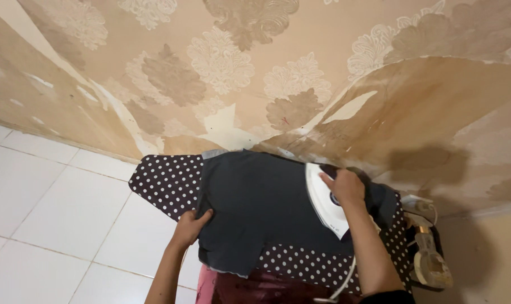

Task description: The person irons a dark-colored shirt on a polka-dotted ironing board. They spray water on the shirt, smooth it out, and use an electric iron to press the fabric, repeatedly adjusting the shirt's position.

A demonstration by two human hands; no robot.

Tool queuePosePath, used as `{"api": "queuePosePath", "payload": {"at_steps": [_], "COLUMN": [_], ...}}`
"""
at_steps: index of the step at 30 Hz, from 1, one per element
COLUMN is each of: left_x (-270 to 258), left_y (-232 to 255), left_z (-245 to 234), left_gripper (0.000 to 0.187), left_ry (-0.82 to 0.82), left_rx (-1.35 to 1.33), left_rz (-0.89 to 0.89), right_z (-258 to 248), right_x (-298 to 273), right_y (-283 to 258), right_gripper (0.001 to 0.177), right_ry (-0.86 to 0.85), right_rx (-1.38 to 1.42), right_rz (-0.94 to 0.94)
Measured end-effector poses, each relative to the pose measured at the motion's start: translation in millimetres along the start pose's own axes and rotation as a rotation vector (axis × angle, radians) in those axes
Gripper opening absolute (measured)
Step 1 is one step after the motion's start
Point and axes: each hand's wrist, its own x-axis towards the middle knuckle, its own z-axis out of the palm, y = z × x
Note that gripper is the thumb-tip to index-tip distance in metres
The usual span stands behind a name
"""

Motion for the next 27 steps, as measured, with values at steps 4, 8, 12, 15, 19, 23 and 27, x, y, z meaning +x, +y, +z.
{"api": "queuePosePath", "payload": {"at_steps": [4,8,12,15,19,23,27], "left_x": [5.1,12.7,16.8,18.5,15.8,13.4,7.0], "left_y": [-2.9,-16.0,-26.4,-26.6,-25.7,-23.4,-19.0], "left_z": [1.1,5.3,9.6,10.8,8.1,8.1,7.4], "left_gripper": [0.056,0.057,0.057,0.055,0.055,0.056,0.059], "left_ry": [0.053,0.087,0.092,0.07,0.07,0.08,0.09], "left_rx": [0.062,0.071,0.014,-0.01,-0.074,-0.024,-0.031], "left_rz": [0.017,0.035,0.067,0.023,0.146,0.071,0.095], "right_z": [9.4,15.8,19.5,23.0,33.7,39.1,24.3], "right_x": [-8.6,-25.4,-48.8,-58.8,-47.9,-36.2,-35.5], "right_y": [-45.2,-115.5,-179.9,-209.3,-232.4,-238.9,-219.5], "right_gripper": [0.067,0.062,0.055,0.06,0.06,0.058,0.057], "right_ry": [0.046,0.011,-0.024,-0.062,0.012,0.11,0.024], "right_rx": [0.018,0.078,0.188,0.028,0.027,0.073,0.036], "right_rz": [-0.246,-0.465,-0.848,-1.0,-0.794,-0.618,-0.915]}}
